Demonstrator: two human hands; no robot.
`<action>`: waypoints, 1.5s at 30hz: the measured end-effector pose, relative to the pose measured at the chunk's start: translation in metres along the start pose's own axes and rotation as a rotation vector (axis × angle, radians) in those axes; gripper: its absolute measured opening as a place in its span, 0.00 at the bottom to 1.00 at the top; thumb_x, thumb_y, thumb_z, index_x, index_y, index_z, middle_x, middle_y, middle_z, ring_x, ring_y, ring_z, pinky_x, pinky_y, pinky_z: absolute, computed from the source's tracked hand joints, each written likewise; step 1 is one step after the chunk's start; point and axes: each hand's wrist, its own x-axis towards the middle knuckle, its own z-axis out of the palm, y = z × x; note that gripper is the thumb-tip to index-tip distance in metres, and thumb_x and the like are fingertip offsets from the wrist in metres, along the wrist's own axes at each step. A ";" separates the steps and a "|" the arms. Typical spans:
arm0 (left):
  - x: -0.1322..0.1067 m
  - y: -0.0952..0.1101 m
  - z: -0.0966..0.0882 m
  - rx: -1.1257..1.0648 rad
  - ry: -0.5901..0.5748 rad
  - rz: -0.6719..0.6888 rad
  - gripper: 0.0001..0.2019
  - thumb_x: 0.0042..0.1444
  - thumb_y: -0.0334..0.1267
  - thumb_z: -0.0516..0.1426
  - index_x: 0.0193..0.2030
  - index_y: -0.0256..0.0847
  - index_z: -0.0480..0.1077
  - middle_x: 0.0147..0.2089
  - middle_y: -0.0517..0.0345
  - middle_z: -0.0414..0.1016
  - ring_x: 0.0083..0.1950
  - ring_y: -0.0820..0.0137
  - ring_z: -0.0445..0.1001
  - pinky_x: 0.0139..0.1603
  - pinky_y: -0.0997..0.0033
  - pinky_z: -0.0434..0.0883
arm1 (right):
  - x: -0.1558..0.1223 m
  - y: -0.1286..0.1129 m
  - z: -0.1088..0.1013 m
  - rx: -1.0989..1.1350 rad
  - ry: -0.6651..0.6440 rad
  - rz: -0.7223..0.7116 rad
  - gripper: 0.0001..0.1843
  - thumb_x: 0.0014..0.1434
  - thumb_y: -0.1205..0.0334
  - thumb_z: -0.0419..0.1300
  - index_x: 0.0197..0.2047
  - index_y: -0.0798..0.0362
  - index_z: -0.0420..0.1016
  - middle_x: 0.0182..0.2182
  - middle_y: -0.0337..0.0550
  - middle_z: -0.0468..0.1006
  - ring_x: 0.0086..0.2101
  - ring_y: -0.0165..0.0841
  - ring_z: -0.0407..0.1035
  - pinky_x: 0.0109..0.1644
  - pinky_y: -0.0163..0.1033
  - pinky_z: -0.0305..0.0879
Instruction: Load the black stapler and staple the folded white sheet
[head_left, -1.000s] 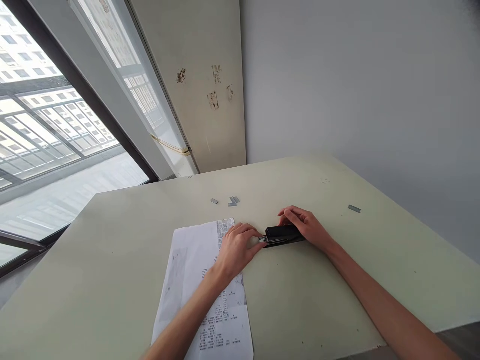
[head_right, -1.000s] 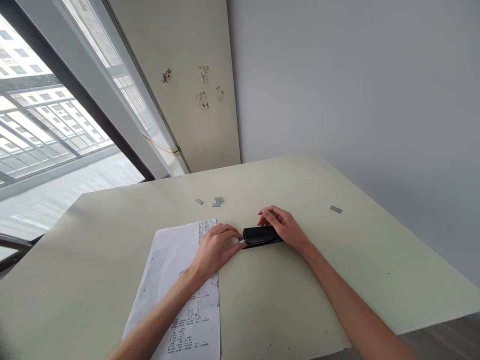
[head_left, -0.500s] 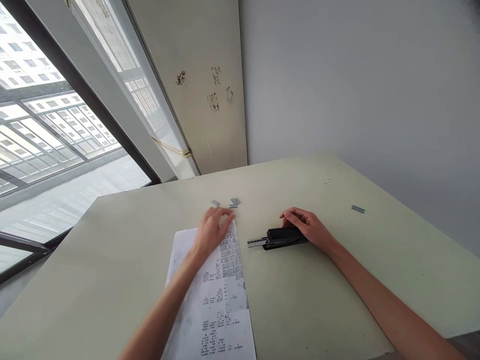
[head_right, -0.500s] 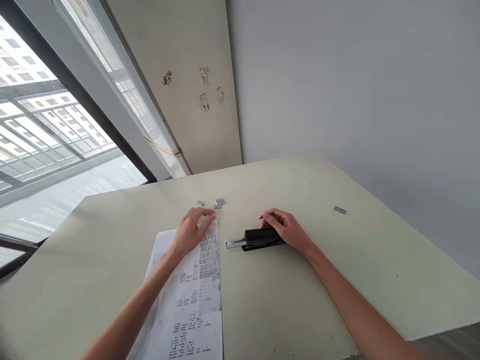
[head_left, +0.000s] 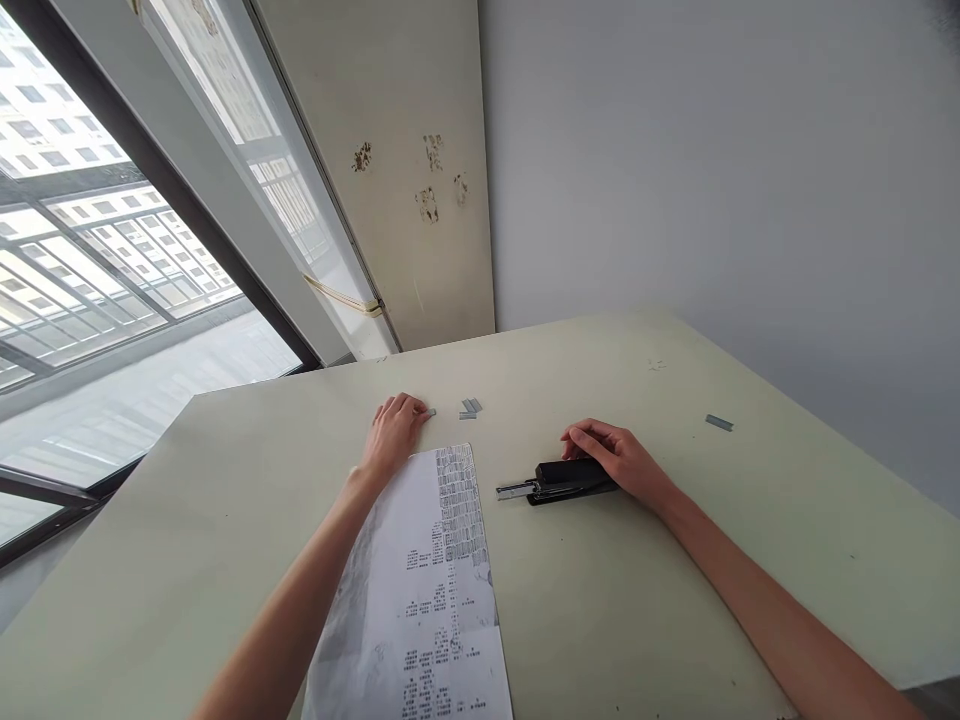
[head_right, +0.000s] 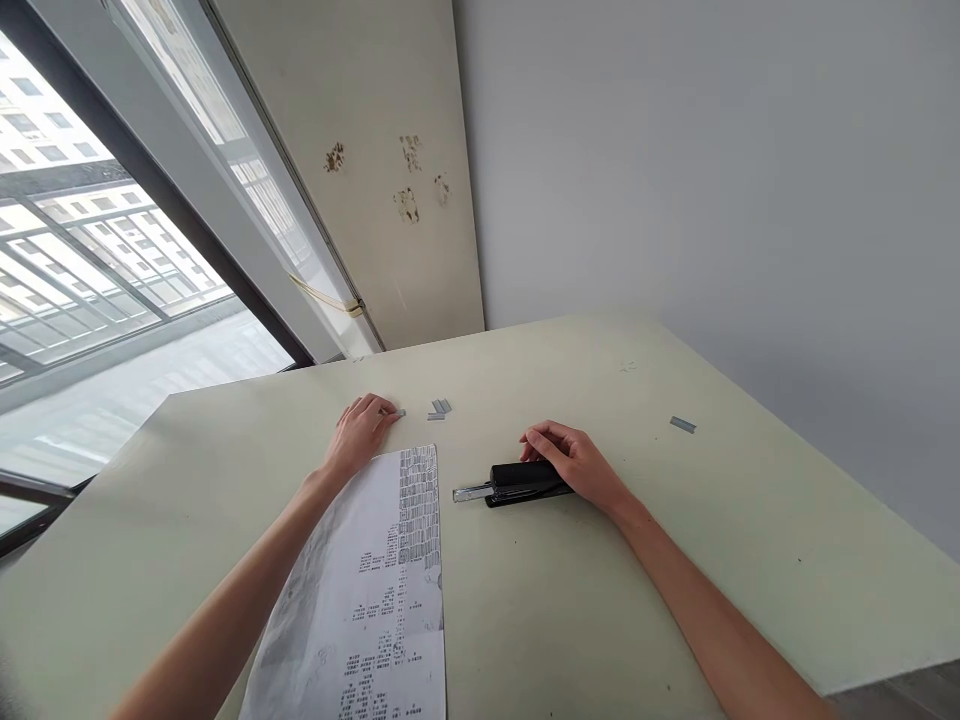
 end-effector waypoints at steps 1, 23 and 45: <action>-0.003 0.003 -0.001 -0.021 0.009 0.002 0.10 0.71 0.42 0.53 0.43 0.42 0.73 0.47 0.48 0.79 0.51 0.55 0.75 0.57 0.50 0.70 | 0.000 0.000 0.000 0.000 0.001 0.001 0.22 0.68 0.38 0.60 0.42 0.48 0.81 0.36 0.42 0.81 0.41 0.39 0.75 0.50 0.42 0.70; -0.078 0.126 -0.014 -0.307 -0.111 0.382 0.10 0.75 0.39 0.53 0.52 0.43 0.76 0.48 0.53 0.81 0.48 0.62 0.76 0.49 0.60 0.76 | -0.001 -0.005 0.001 -0.010 0.005 0.016 0.23 0.68 0.37 0.59 0.41 0.48 0.80 0.36 0.42 0.82 0.40 0.38 0.75 0.49 0.42 0.69; -0.088 0.124 -0.014 -0.563 -0.138 0.053 0.11 0.73 0.43 0.55 0.51 0.49 0.80 0.50 0.56 0.82 0.51 0.64 0.79 0.50 0.63 0.77 | -0.001 -0.005 0.000 -0.020 0.009 0.016 0.25 0.66 0.34 0.60 0.41 0.48 0.80 0.36 0.43 0.83 0.40 0.39 0.76 0.49 0.43 0.70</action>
